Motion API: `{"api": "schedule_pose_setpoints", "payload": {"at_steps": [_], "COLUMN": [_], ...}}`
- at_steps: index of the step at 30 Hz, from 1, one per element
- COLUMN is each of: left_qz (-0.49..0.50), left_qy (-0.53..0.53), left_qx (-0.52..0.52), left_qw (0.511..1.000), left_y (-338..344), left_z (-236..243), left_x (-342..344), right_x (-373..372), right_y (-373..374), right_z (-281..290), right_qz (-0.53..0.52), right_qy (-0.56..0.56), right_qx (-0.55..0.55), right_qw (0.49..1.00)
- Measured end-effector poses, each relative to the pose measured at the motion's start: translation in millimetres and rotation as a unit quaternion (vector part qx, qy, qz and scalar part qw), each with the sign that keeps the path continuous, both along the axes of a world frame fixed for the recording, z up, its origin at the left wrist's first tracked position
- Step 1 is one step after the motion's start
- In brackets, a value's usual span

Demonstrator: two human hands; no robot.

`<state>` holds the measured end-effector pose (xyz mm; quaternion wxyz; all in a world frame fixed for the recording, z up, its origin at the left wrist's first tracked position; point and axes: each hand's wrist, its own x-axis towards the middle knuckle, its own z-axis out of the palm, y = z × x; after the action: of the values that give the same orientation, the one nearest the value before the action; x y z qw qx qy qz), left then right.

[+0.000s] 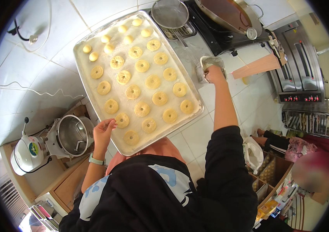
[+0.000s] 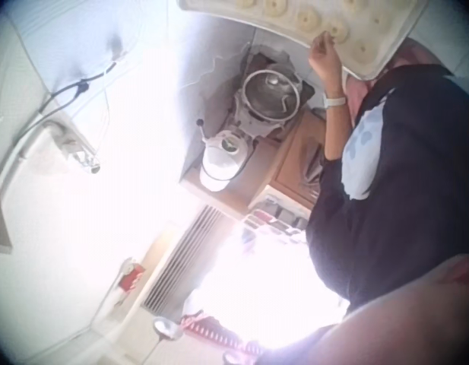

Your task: The person shapes dough pieces into rings on a large baking tray by hand, occasionally dipping their fingers into a small container of flour.

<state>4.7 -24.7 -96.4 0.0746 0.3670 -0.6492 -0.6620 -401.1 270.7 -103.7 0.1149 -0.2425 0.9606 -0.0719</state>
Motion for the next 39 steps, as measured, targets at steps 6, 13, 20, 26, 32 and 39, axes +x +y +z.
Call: {"api": "schedule_pose_setpoints", "payload": {"at_steps": [6,13,20,26,32,39], "left_qz": [-0.037,0.031,0.02,0.121,0.248,0.312], "left_qy": [0.01,0.087,0.24,0.303,0.311,0.308], "left_qx": [0.04,0.388,0.61,0.578,0.535,0.538], "left_qw": [0.998,0.917,0.755,0.748,0.745,0.72], "left_y": [42.0,35.5,18.2,-19.2,-33.9,-38.2], "left_z": [13.0,21.0,34.6,42.4,28.0,-4.3], "left_x": [-82.1,-167.2,-258.6,-227.4,-179.6,-138.1], "right_x": [-54.7,0.8,74.1,-44.5,-88.1,-84.6], "right_y": [15.0,-32.2,-141.6,-227.1,-287.4,-305.8], "right_z": [-22.1,71.6,37.3,-1.6,-33.7,-36.2], "right_qz": [-0.02,0.072,0.293,0.263,0.252,0.288], "right_qy": [0.057,0.077,-0.026,0.134,0.135,0.146], "right_qx": [0.028,-0.036,-0.195,-0.108,-0.043,0.024], "right_qw": [0.998,0.994,0.936,0.949,0.957,0.946]}}
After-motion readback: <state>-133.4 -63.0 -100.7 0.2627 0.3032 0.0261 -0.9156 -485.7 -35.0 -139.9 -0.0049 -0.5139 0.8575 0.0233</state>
